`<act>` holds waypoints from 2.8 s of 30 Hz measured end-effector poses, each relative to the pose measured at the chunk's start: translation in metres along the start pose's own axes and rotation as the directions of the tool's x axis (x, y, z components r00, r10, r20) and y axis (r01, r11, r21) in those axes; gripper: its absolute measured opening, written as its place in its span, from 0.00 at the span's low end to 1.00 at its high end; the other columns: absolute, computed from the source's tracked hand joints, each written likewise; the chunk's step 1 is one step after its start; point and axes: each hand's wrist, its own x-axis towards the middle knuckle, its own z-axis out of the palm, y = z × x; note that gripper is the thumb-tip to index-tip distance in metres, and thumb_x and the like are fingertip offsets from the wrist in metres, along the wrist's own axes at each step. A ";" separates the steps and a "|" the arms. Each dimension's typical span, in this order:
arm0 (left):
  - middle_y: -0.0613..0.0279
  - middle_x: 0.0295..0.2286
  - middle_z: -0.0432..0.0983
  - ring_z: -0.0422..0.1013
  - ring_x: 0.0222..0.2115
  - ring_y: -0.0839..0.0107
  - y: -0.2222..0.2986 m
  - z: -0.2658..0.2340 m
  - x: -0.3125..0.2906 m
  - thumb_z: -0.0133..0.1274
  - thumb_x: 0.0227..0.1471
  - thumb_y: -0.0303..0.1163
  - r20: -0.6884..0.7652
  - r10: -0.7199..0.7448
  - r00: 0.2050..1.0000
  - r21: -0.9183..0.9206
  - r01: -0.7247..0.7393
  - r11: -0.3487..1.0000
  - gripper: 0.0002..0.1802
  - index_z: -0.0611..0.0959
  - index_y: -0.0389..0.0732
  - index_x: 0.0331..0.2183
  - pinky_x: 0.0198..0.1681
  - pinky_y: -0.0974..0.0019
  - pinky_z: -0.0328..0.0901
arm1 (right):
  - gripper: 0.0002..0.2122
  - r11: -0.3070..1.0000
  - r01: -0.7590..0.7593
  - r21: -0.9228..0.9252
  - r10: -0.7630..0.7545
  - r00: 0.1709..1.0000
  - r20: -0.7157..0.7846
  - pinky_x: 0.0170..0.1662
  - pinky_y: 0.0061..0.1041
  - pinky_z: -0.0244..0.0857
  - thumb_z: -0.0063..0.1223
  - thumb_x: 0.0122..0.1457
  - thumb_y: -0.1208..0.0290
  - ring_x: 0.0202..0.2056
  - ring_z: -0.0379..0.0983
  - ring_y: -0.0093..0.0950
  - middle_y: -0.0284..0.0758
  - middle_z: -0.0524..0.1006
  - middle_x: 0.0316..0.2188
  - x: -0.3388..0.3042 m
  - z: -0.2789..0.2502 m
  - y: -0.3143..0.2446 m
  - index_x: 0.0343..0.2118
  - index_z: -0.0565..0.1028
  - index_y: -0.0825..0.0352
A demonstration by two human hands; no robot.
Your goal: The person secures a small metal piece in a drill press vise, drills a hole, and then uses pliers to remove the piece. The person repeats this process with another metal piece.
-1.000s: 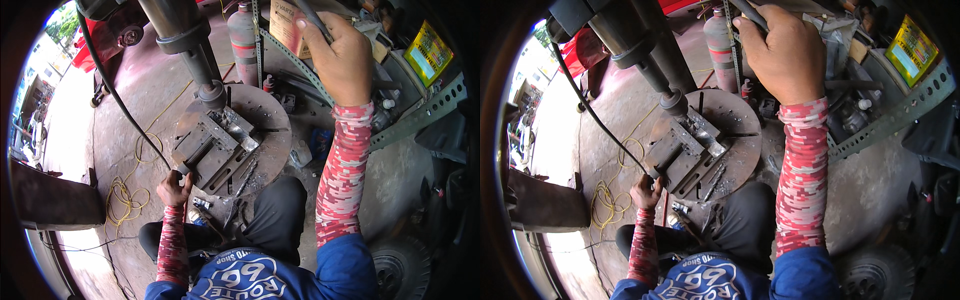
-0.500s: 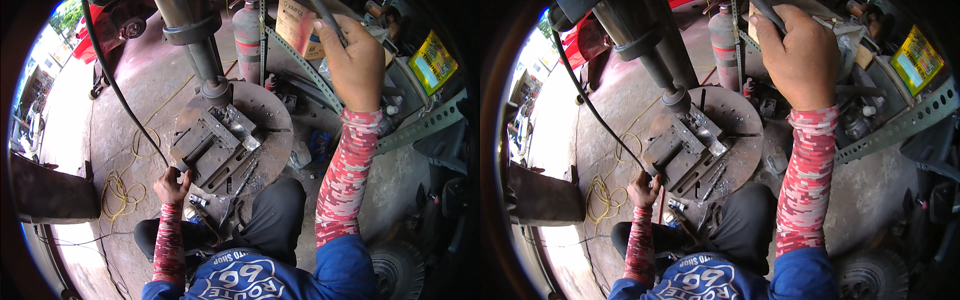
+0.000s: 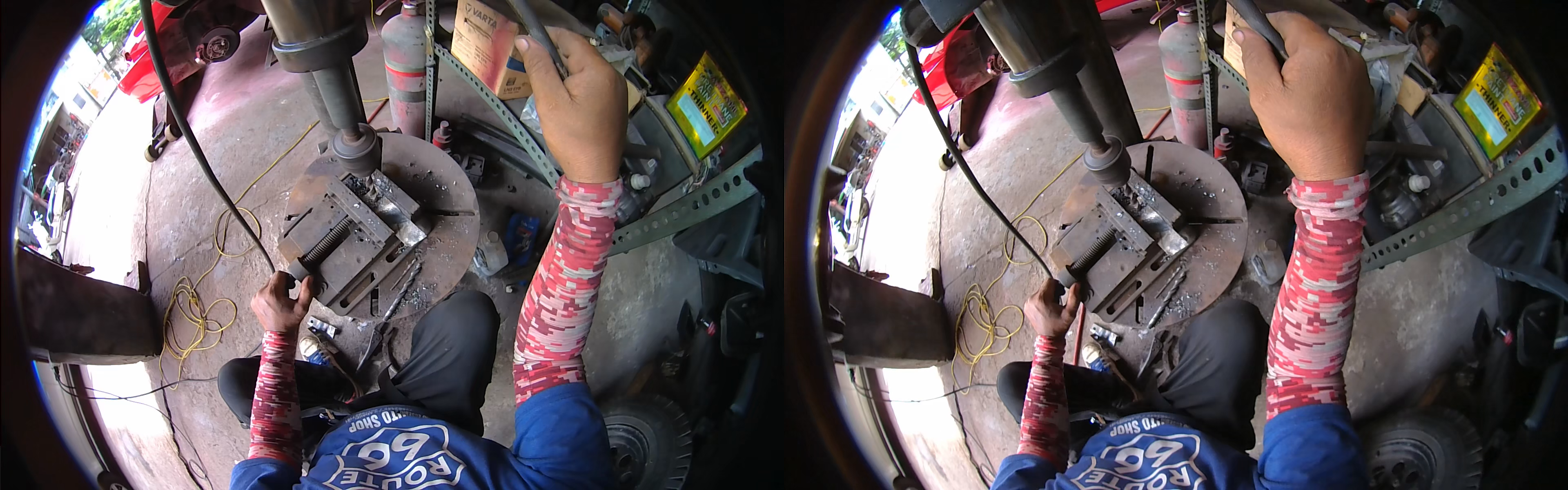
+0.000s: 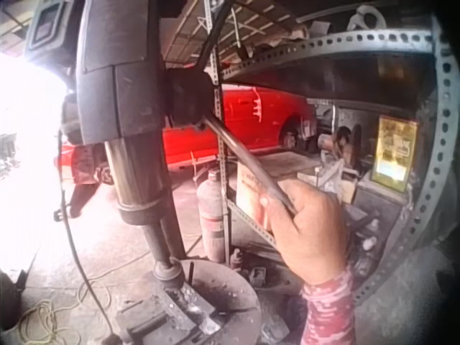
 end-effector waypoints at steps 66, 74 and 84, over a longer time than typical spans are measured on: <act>0.55 0.17 0.76 0.75 0.19 0.50 0.001 -0.002 0.000 0.66 0.45 0.51 -0.036 0.009 0.999 -0.023 -0.010 1.000 0.21 0.79 0.44 0.20 0.24 0.55 0.68 | 0.12 0.988 -0.012 0.153 0.023 0.997 -0.073 0.33 0.36 0.70 0.58 0.61 0.59 0.28 0.79 0.45 0.42 0.80 0.24 -0.001 0.008 -0.003 0.34 0.82 0.65; 0.57 0.15 0.75 0.75 0.18 0.53 0.001 -0.002 0.000 0.66 0.45 0.51 -0.040 0.012 0.999 -0.012 -0.012 1.000 0.22 0.78 0.44 0.20 0.23 0.56 0.69 | 0.12 0.989 -0.017 0.144 0.025 0.998 -0.055 0.33 0.37 0.71 0.58 0.61 0.60 0.29 0.79 0.45 0.44 0.81 0.25 -0.003 0.009 -0.001 0.36 0.82 0.65; 0.60 0.14 0.74 0.75 0.17 0.54 0.005 -0.005 0.001 0.67 0.45 0.51 -0.046 0.003 0.999 -0.020 -0.004 1.000 0.23 0.77 0.44 0.18 0.22 0.57 0.68 | 0.12 0.989 -0.002 0.148 0.013 0.997 -0.073 0.33 0.36 0.71 0.59 0.61 0.61 0.29 0.80 0.45 0.45 0.81 0.26 -0.002 0.010 0.000 0.37 0.82 0.67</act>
